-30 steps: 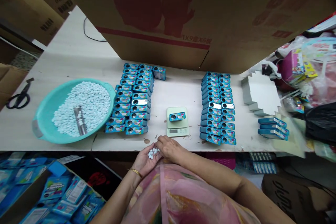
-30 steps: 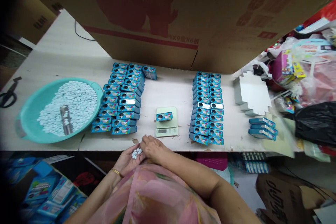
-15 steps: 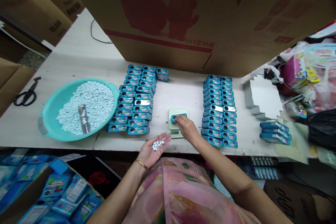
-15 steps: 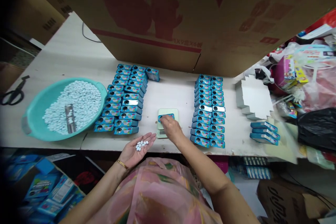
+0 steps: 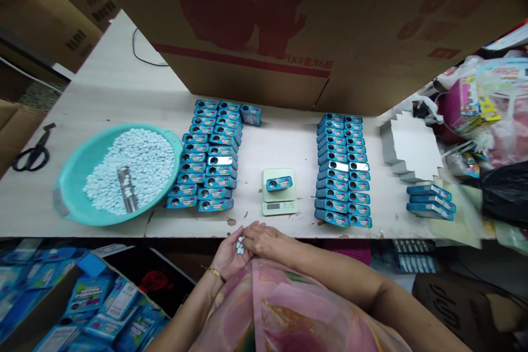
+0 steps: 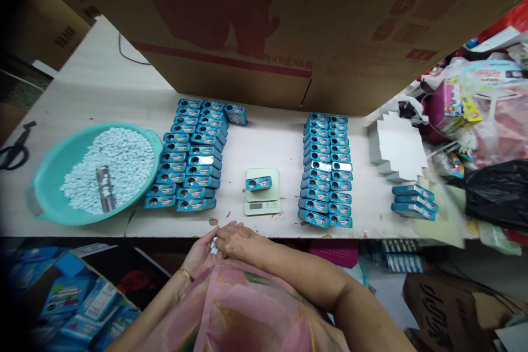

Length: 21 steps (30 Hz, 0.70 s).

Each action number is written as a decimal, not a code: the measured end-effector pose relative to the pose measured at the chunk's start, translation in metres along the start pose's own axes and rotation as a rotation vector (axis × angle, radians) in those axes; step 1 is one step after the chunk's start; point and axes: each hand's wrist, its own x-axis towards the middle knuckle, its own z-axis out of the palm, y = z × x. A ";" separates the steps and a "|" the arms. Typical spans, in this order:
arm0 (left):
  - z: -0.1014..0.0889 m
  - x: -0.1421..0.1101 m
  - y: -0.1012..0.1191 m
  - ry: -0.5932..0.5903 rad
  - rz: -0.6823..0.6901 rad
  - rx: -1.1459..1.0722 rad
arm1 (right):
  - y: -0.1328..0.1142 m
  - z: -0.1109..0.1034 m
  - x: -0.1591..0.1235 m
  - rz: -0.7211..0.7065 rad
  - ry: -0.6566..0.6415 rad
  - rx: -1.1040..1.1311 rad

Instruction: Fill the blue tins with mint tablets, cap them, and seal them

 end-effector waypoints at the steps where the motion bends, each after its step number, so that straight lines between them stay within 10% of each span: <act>1: -0.001 0.001 0.000 -0.004 -0.002 0.002 | 0.000 0.002 0.001 0.008 0.003 0.021; 6: -0.007 0.004 0.000 0.016 0.008 -0.024 | 0.007 0.006 -0.001 0.049 0.102 0.239; 13: -0.003 0.006 0.005 -0.039 -0.003 -0.048 | 0.065 -0.037 -0.005 0.331 0.562 0.381; 21: -0.001 0.005 0.005 -0.040 0.016 -0.065 | 0.095 -0.033 0.001 0.386 0.533 0.206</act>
